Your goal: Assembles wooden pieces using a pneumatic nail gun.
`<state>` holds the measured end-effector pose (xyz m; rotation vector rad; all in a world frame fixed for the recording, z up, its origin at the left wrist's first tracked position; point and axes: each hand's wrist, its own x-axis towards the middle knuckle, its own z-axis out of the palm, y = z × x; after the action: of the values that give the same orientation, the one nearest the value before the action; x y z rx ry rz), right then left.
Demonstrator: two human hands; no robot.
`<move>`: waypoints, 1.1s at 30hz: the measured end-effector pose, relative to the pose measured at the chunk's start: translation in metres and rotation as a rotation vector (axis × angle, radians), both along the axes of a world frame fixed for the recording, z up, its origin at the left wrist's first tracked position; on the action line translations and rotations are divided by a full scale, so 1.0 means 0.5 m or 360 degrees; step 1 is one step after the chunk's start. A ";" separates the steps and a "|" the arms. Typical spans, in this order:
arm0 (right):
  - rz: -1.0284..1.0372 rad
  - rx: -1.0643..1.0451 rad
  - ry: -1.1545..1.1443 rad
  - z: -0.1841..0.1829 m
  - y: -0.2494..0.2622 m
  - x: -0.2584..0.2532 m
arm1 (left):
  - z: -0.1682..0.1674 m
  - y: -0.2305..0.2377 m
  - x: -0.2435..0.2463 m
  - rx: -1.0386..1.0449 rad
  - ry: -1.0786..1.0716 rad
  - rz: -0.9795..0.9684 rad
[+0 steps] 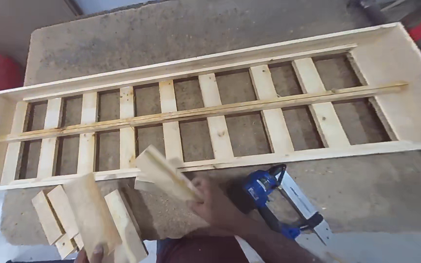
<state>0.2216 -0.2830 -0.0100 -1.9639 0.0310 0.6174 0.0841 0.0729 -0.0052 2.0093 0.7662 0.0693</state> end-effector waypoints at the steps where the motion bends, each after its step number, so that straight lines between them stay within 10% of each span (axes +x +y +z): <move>1: -0.0090 0.0099 -0.0014 0.004 -0.035 0.044 | 0.013 -0.041 0.055 -0.0149 -0.0071 -0.0017; 9: -0.0758 0.0145 -0.0314 0.010 -0.178 0.666 | 0.012 -0.288 0.791 -0.0566 0.0013 -0.0422; 13: -0.0880 0.0076 -0.0349 0.028 -0.203 0.792 | 0.008 -0.312 0.958 -0.1310 -0.0257 -0.0150; 17: -0.0364 -0.0239 -0.0496 -0.003 -0.154 0.569 | -0.016 -0.276 0.784 -0.0710 -0.0258 -0.0432; 24: 0.1108 -0.0360 -0.0589 -0.230 0.053 0.033 | -0.139 -0.114 0.124 -0.0105 0.0185 -0.0536; 28: 0.1227 -0.0815 -0.0729 -0.327 0.150 -0.023 | -0.138 0.030 -0.065 0.0181 0.0405 0.0105; 33: 0.0948 -0.1215 -0.0707 -0.318 0.243 -0.018 | -0.201 0.260 -0.052 0.0496 0.0680 0.0458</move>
<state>0.2128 -0.1614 -0.1692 -2.8474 -0.7094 0.5697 0.0582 0.2030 -0.1056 2.2221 1.3871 -0.0825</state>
